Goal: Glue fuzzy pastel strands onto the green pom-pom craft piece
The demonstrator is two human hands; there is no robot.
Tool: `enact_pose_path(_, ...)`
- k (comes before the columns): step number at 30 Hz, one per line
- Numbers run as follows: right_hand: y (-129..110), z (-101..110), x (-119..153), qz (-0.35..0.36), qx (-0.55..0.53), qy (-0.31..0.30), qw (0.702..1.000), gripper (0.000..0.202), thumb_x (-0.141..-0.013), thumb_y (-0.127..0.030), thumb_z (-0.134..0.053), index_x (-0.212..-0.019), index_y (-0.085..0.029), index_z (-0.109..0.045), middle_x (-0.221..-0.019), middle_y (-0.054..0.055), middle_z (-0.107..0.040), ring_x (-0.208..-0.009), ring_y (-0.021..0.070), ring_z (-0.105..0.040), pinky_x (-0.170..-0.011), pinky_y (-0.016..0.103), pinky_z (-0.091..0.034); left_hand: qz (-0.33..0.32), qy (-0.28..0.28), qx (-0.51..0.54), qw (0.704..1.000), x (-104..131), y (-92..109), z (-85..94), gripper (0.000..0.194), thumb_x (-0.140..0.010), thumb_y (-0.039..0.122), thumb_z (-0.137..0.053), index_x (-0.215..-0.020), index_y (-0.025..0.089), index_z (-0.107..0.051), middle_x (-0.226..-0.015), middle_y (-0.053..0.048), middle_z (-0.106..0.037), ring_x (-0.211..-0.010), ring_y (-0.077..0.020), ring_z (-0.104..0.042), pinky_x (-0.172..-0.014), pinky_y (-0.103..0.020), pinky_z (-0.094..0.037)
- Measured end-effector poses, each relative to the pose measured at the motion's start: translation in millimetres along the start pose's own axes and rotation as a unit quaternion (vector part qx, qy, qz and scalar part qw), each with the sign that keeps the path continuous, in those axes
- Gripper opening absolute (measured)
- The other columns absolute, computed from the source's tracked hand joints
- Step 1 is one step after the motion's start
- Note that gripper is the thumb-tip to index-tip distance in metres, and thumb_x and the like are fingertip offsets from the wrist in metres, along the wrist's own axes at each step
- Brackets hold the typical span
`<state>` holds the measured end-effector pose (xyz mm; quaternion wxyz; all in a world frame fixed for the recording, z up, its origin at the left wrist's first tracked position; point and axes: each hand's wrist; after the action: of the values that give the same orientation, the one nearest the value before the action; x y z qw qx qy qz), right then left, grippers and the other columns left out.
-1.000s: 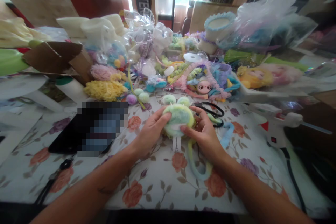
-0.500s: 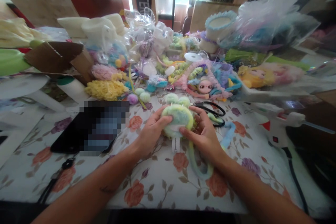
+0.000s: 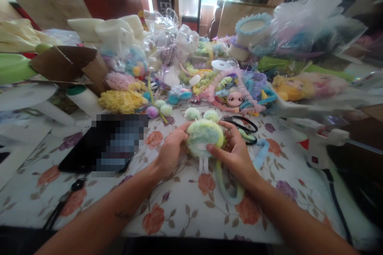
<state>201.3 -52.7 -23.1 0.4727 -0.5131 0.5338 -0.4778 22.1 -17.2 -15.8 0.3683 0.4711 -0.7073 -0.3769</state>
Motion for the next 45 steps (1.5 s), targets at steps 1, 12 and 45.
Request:
enact_pose_path(1,-0.2,0.9,-0.6,-0.004,-0.003,0.005,1.000,0.073,-0.072,-0.043,-0.095,-0.130,-0.030,-0.053,-0.114,0.005,-0.075,-0.106,0.0292,-0.076,-0.092,0.045,-0.064,0.014,-0.014,0.014,1.000,-0.1,2.0,-0.5,0.054,-0.071,0.033,-0.065,-0.121,0.014,-0.075,-0.099,-0.009,-0.079,-0.100,-0.0307,-0.071,-0.076,-0.034,-0.058)
enact_pose_path(12,-2.4,3.7,-1.6,-0.011,-0.050,0.018,0.999,0.074,-0.071,-0.041,-0.097,-0.131,-0.030,-0.055,-0.120,0.005,-0.075,-0.108,0.0271,-0.075,-0.093,0.042,-0.063,0.003,-0.062,-0.042,0.997,1.5,-0.3,2.5,0.050,-0.089,0.046,-0.081,-0.133,0.022,-0.074,-0.118,-0.009,-0.077,-0.105,-0.0245,-0.070,-0.076,-0.027,-0.055)
enact_pose_path(45,-3.7,2.0,0.6,0.025,-0.016,0.011,0.999,0.070,-0.072,-0.044,-0.097,-0.127,-0.032,-0.056,-0.115,0.004,-0.074,-0.108,0.0282,-0.074,-0.095,0.045,-0.063,0.013,-0.089,-0.019,0.996,3.4,4.8,2.6,0.055,-0.075,0.024,-0.076,-0.130,0.023,-0.075,-0.105,-0.006,-0.078,-0.086,-0.0190,-0.068,-0.069,-0.026,-0.051)
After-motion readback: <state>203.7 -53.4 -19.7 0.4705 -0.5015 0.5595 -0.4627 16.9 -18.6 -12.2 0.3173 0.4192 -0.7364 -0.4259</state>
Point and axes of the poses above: each hand's wrist, its own x-axis away from the middle knuckle, its own z-axis out of the back of the hand, y = z × x
